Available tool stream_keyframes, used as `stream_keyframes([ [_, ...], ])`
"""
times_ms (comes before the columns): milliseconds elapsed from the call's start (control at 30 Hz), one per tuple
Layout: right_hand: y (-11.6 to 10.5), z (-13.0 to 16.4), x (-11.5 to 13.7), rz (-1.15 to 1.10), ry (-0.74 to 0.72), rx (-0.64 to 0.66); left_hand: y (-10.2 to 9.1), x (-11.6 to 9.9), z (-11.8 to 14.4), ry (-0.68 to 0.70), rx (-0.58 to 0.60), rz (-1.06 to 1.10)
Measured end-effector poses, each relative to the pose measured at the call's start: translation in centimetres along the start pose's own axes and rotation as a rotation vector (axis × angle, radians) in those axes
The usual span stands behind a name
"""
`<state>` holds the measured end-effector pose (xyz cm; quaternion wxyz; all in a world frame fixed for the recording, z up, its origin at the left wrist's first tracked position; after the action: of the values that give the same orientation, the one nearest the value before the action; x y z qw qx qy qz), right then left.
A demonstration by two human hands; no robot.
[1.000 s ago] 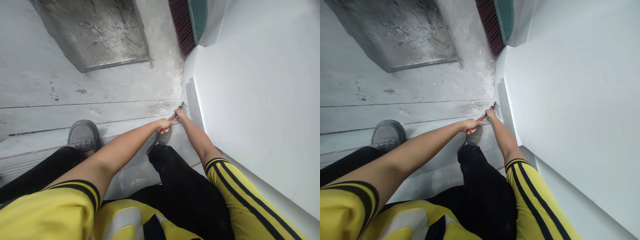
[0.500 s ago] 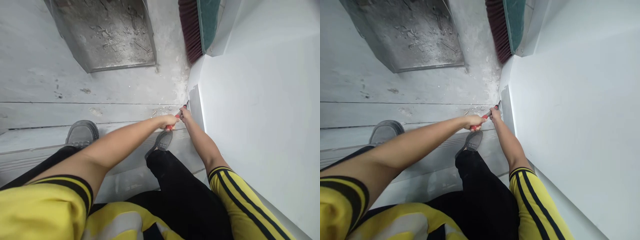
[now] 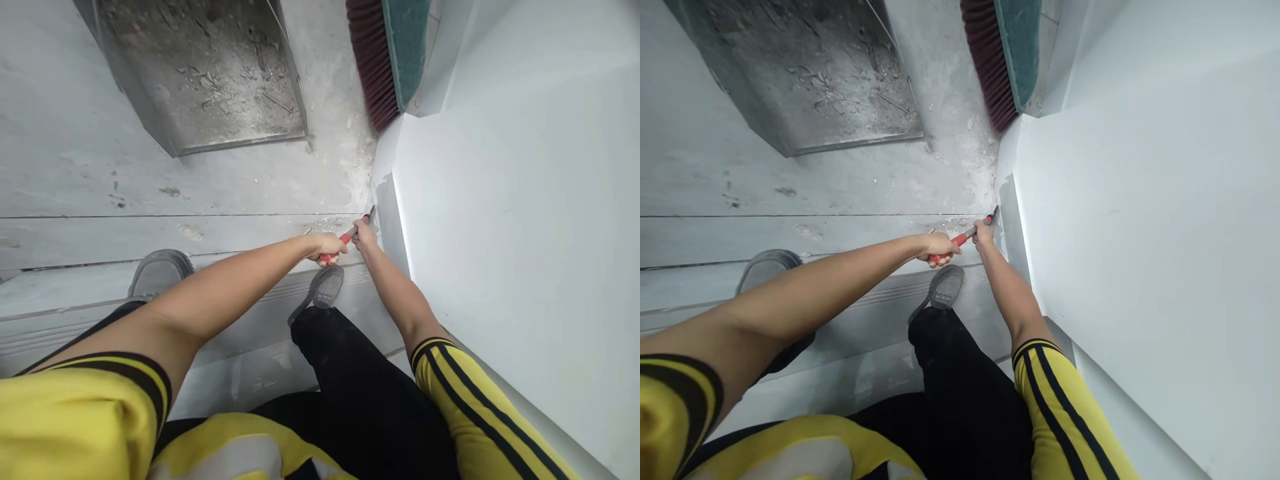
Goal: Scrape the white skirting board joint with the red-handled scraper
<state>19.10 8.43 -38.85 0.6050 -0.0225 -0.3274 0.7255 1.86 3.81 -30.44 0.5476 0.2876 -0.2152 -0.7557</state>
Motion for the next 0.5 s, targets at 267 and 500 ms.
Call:
stream_keyframes([
  [267, -3.7, 3.4, 0.0, 0.004, -0.017, 0.055, 3.0, 0.0, 3.0, 0.000, 0.122, -0.018],
  [500, -1.0, 2.0, 1.6, -0.007, -0.031, -0.027, 0.9, -1.0, 2.1, 0.031, -0.005, -0.066],
])
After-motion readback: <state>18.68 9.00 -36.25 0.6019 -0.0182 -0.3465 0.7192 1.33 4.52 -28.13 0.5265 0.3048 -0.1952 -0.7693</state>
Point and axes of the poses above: each hand's wrist, its own z-axis away from the middle knuckle, its own y-axis out of the palm, x = y × z, the point moved 2 cm from there along -z, towards the middle knuckle, and after that the axes turned 3 degrees about -y, right-handed, at the moved point
